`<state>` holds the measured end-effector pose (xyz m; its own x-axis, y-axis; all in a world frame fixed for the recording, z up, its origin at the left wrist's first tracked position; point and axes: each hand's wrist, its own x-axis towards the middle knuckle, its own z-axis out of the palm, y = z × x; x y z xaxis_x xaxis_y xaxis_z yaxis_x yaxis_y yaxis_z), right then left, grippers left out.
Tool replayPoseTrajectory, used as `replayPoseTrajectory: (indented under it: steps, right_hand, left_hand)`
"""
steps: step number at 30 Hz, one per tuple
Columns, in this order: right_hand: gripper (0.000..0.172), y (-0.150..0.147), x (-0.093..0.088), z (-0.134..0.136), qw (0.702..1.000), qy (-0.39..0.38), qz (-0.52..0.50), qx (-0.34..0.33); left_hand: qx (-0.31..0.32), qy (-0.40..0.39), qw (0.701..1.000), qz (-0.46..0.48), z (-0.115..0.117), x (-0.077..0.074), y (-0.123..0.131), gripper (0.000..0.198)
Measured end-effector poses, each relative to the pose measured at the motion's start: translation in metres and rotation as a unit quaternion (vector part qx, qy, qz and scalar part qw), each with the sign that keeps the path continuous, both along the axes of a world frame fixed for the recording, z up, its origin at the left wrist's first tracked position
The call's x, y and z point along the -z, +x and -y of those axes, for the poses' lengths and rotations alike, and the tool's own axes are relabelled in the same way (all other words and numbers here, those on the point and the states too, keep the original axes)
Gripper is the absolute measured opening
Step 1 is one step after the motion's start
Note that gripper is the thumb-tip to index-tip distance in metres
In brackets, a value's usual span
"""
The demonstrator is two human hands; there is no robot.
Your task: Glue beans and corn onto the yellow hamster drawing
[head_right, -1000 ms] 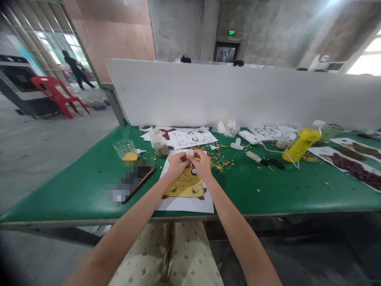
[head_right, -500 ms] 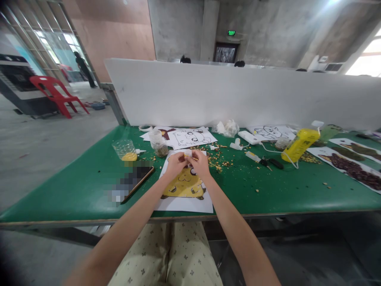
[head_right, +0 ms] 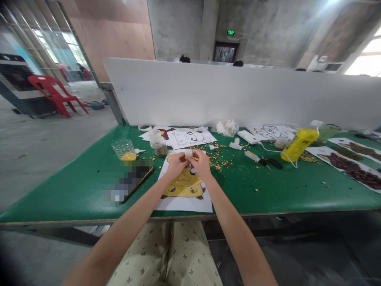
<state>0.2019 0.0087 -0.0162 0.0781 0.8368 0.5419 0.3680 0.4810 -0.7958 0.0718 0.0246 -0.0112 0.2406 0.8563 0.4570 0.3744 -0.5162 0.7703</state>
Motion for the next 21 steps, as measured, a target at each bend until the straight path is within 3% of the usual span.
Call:
replayPoseTrajectory:
  steps: [11, 21]
  right_hand:
    - [0.023, -0.0049, 0.0071, -0.0064, 0.999, -0.004, -0.022, -0.023]
    - [0.023, -0.0018, 0.0012, 0.0004, 1.0, 0.012, -0.012, -0.012]
  left_hand:
    - [-0.01, 0.014, 1.0, 0.002, -0.0004, -0.0011, -0.0041, 0.022]
    - [0.015, 0.013, 1.0, 0.014, -0.0003, 0.0006, -0.0008, 0.022]
